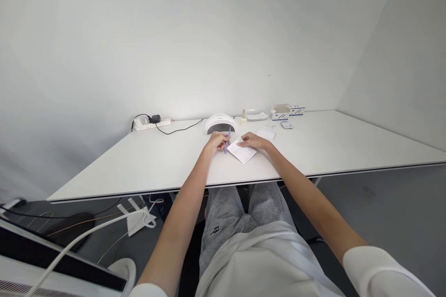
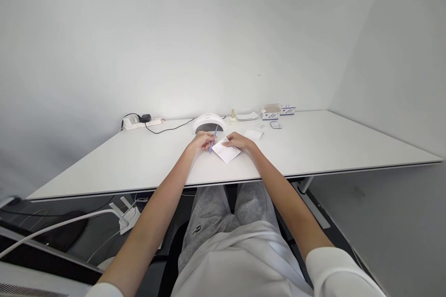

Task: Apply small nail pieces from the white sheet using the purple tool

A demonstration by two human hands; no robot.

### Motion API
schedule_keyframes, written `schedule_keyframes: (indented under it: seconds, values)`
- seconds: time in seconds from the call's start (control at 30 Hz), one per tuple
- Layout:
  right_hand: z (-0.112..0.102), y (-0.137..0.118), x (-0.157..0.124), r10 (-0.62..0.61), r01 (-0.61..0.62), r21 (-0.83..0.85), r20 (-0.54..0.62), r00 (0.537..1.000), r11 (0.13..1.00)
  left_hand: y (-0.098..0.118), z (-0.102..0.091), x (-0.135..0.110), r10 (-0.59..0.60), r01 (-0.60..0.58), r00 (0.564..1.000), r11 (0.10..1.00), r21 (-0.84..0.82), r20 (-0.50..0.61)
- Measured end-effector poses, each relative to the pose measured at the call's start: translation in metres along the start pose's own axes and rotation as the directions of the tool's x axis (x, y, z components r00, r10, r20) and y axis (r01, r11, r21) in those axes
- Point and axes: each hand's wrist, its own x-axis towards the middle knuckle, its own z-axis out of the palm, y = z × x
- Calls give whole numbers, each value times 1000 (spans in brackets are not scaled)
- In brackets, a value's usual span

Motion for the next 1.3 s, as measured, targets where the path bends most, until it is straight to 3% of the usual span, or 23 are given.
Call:
schedule_keyframes:
  seconds: [0.4,0.83,1.13,1.3]
  values:
    - [-2,3,2,-11,10,-40,-12,1000,999,2,2,-2,-21,21,999,999,-24,25]
    - [-1,2,1,10,-10,-18,-7,1000,1000,2,2,-3,-15,14,1000,1000,-6,-23]
    - [0,-1,0,8,-8,-4,-15,1000,1000,1,0,-2,19,-22,1000,991,135,25]
    - [0,-3,-1,10,-11,-12,-22,1000,1000,5,0,-5,-41,36,999,984,172,26]
